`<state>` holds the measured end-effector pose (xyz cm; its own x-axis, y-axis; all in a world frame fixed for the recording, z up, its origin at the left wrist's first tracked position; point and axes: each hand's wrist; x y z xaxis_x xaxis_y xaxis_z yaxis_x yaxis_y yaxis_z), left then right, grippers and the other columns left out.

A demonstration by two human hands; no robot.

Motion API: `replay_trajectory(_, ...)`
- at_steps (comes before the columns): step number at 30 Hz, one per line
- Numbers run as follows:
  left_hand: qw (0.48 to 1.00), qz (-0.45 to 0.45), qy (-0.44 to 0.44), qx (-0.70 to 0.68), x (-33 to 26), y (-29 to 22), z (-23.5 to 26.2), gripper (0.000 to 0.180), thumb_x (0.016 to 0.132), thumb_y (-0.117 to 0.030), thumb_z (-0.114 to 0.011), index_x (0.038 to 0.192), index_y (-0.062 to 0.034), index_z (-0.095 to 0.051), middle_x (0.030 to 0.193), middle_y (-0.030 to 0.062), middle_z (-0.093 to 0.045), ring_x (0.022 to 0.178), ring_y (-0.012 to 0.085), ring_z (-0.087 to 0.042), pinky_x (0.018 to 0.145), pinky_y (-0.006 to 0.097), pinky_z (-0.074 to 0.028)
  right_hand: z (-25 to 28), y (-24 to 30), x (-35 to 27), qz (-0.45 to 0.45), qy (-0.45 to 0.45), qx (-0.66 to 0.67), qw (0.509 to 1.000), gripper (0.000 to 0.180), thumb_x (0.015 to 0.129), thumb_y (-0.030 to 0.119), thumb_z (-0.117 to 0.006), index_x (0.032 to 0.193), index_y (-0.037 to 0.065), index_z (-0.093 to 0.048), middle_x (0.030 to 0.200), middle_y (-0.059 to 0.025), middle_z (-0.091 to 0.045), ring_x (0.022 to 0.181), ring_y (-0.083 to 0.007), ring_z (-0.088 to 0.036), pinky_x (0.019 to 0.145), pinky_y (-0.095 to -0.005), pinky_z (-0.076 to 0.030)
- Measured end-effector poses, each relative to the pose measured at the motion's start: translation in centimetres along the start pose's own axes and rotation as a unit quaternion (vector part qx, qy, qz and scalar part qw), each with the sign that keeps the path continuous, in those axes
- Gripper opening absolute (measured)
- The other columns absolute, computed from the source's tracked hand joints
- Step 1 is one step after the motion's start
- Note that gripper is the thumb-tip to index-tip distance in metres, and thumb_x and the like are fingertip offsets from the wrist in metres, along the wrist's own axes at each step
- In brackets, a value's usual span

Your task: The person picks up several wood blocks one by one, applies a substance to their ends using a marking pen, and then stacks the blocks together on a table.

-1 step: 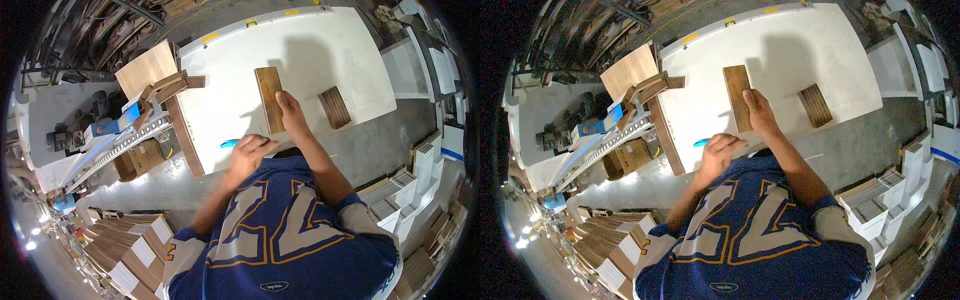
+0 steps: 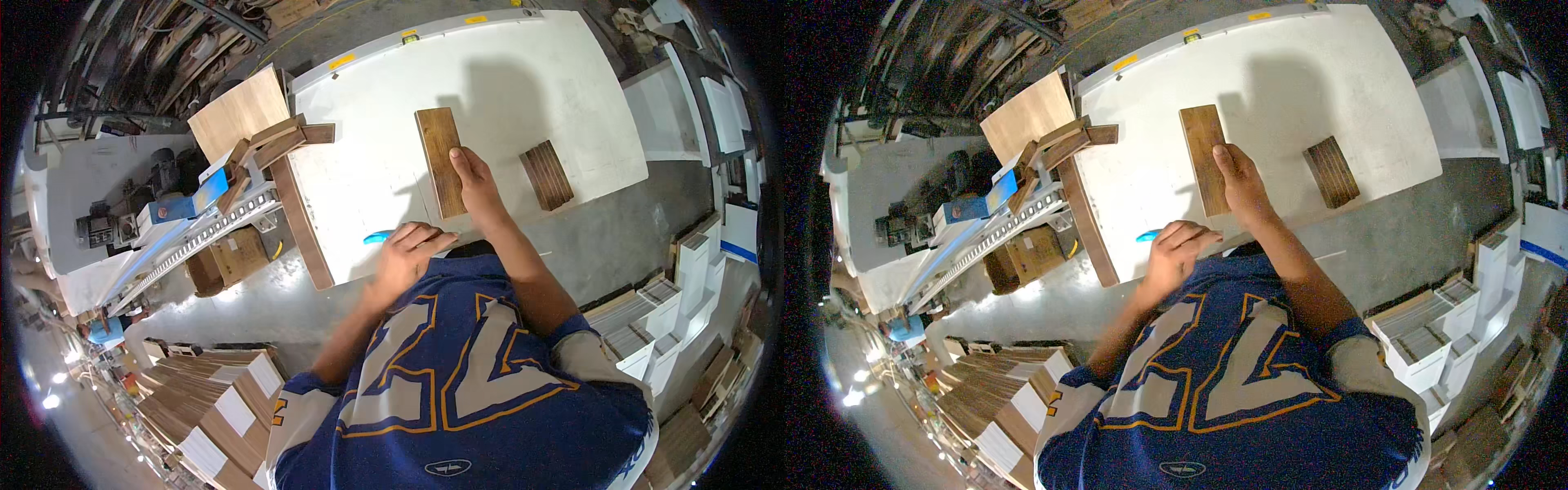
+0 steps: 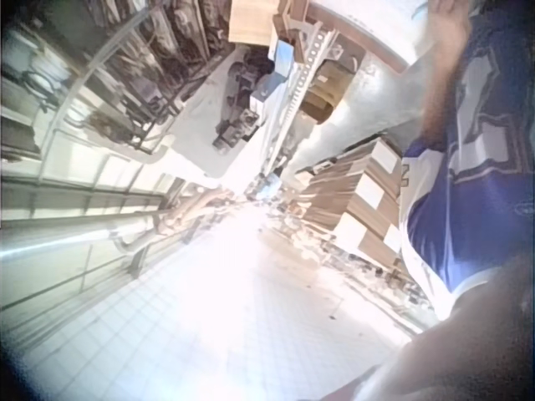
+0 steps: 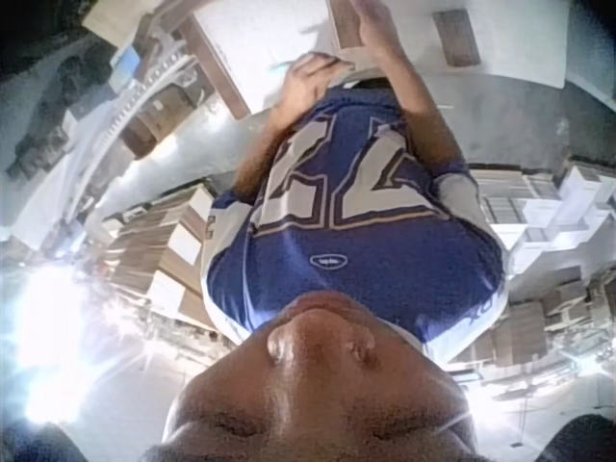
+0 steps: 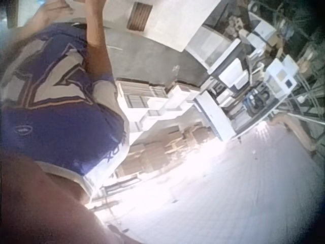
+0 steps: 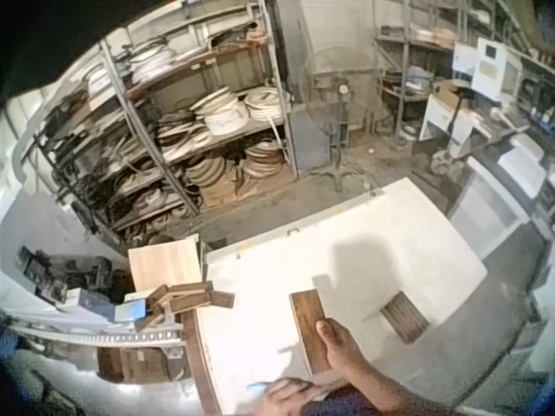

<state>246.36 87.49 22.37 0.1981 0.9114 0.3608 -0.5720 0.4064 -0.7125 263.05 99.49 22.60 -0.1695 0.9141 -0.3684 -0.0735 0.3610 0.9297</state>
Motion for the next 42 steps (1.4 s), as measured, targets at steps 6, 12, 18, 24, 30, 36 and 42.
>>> replay_trajectory(6,0.988,0.124,-0.084,-0.045,0.6,-0.3,-0.7,0.014,0.106,-0.010,-0.061,0.100,-0.0017,-0.070,0.098,0.0146,-0.075,0.083,0.0324,-0.069,0.078,0.042,-0.056,0.4,-1.3,0.9,0.038,0.015,-0.025,0.999,0.064,0.110,0.060,-0.049,0.120,-0.001,-0.064,0.100,-0.0150,-0.069,0.097,-0.0247,-0.064,0.091,-0.0396,-0.051)
replay_trajectory(12,0.993,0.071,-0.068,0.062,2.8,0.6,-0.8,0.004,0.095,-0.008,-0.070,0.093,-0.0056,-0.067,0.088,0.0120,-0.071,0.078,0.0354,-0.067,0.072,0.045,-0.056,0.0,-2.7,0.3,0.062,0.011,-0.068,0.996,0.054,0.111,0.051,-0.050,0.122,-0.001,-0.062,0.102,-0.0201,-0.069,0.096,-0.0303,-0.066,0.091,-0.0408,-0.051)
replay_trajectory(18,0.972,0.086,-0.157,0.152,7.5,3.6,1.4,0.003,0.096,-0.007,-0.069,0.095,-0.0047,-0.070,0.092,0.0145,-0.073,0.081,0.0363,-0.069,0.074,0.046,-0.056,1.3,-0.6,-2.1,0.049,0.126,-0.154,0.979,0.035,0.113,0.035,-0.052,0.114,0.001,-0.058,0.090,-0.0194,-0.067,0.081,-0.0279,-0.066,0.079,-0.0418,-0.053)
replay_trajectory(24,0.942,0.268,-0.204,-0.001,8.7,8.0,2.6,0.021,0.109,-0.016,-0.061,0.102,0.0021,-0.069,0.083,0.0155,-0.074,0.072,0.0228,-0.071,0.071,0.037,-0.056,4.3,-2.7,-0.7,0.051,0.161,-0.181,0.969,0.042,0.114,0.043,-0.050,0.120,0.001,-0.056,0.090,-0.0162,-0.064,0.085,-0.0235,-0.061,0.083,-0.0401,-0.050)
replay_trajectory(30,0.908,0.360,-0.183,-0.111,1.5,9.7,-0.7,0.026,0.113,-0.021,-0.057,0.105,0.0013,-0.067,0.081,0.0075,-0.071,0.070,0.0113,-0.062,0.064,0.028,-0.050,14.5,-8.2,3.3,-0.018,-0.060,-0.186,0.981,0.074,0.111,0.058,-0.043,0.160,0.002,-0.039,0.151,-0.0291,-0.055,0.139,-0.0417,-0.054,0.117,-0.0473,-0.041)
replay_trajectory(36,0.869,0.429,-0.187,-0.161,-3.6,10.0,-3.5,0.030,0.114,-0.028,-0.056,0.103,-0.0015,-0.063,0.081,0.0061,-0.070,0.067,0.0098,-0.058,0.059,0.027,-0.046,24.7,-8.5,5.4,-0.034,-0.232,0.024,0.972,0.068,0.104,0.053,-0.067,0.152,0.013,-0.039,0.090,-0.0019,-0.055,0.077,-0.0119,-0.053,0.069,-0.0321,-0.048)
replay_trajectory(42,0.858,0.441,-0.198,-0.171,-4.5,9.6,-4.7,0.027,0.113,-0.026,-0.057,0.103,-0.0032,-0.064,0.081,0.0054,-0.070,0.067,0.0091,-0.059,0.059,0.026,-0.045,32.2,-13.1,7.1,-0.003,-0.147,-0.105,0.984,0.070,0.096,0.034,-0.078,0.150,0.005,-0.043,0.134,-0.0159,-0.065,0.111,-0.0252,-0.066,0.099,-0.0404,-0.052)
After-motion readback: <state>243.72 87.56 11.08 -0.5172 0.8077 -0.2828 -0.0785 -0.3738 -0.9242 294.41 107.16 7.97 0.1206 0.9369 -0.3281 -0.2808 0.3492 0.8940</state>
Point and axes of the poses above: each hand's wrist, its own x-axis towards the middle knuckle, its own z-axis out of the back of the hand, y = z × x
